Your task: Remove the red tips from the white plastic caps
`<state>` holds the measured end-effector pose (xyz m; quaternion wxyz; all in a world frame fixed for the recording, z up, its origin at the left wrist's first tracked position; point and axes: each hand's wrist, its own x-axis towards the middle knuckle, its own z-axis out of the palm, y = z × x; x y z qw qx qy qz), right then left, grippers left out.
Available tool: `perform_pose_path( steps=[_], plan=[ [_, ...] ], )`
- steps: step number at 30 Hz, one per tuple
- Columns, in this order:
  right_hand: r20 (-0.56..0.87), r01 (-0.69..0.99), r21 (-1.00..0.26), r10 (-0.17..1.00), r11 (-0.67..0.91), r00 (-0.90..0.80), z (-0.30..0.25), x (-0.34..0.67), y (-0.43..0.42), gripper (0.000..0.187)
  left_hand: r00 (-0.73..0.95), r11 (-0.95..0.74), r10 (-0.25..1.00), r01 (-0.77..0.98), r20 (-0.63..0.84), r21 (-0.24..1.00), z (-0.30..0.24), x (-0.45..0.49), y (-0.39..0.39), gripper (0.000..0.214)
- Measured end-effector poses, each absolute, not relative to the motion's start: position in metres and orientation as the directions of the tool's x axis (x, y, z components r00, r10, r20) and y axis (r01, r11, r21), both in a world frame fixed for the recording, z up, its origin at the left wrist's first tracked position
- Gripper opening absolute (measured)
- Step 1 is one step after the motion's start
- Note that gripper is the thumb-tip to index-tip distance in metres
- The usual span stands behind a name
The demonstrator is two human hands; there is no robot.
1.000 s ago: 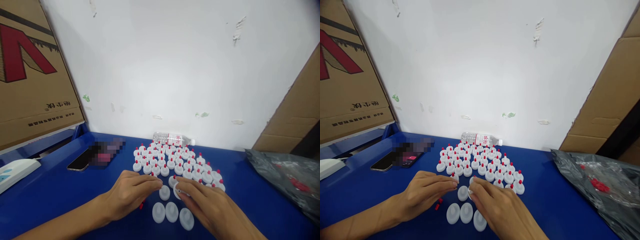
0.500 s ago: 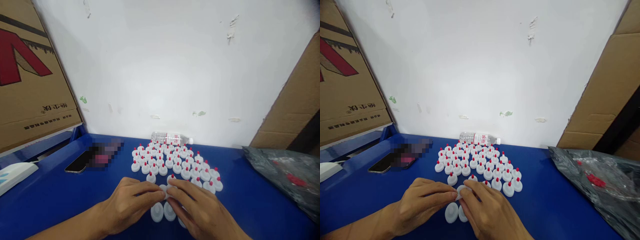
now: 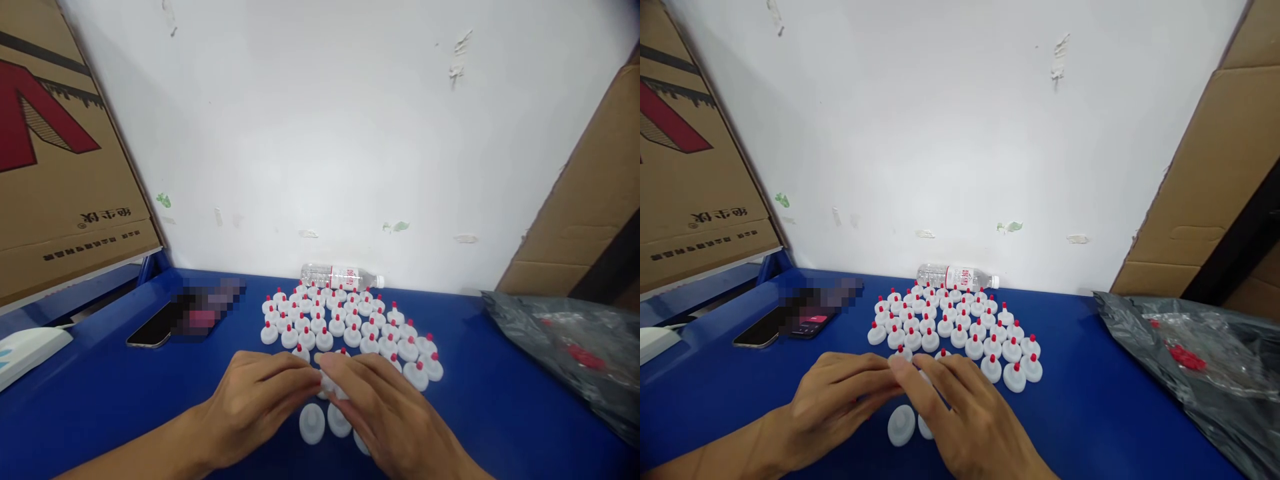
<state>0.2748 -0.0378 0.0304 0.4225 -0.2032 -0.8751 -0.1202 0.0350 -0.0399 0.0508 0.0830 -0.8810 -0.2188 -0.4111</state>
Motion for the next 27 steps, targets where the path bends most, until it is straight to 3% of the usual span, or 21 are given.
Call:
perform_pose_path(
  steps=[3, 9, 17, 27],
  plan=[
    [0.813, 0.487, 0.097, 0.213, 0.868, -0.541, 0.038, 0.272, -0.040, 0.043, 0.561, -0.874, 0.324, 0.485, 0.762, 0.015, 0.055, 0.035, -0.040, 0.012],
    [0.816, 0.491, 0.065, 0.237, 0.869, -0.527, 0.047, 0.265, -0.048, 0.028, 0.627, -0.883, 0.299, 0.468, 0.720, -0.041, 0.065, 0.038, -0.043, 0.018],
    [0.813, 0.492, 0.082, 0.227, 0.867, -0.537, 0.042, 0.262, -0.050, 0.032, 0.623, -0.868, 0.450, 0.474, 0.640, 0.149, 0.050, 0.037, -0.047, 0.032],
    [0.773, 0.496, 0.189, 0.183, 0.847, -0.607, 0.033, 0.265, -0.048, 0.036, 0.649, -0.855, 0.476, 0.500, 0.594, 0.139, 0.060, 0.038, -0.054, 0.029]
  ],
)
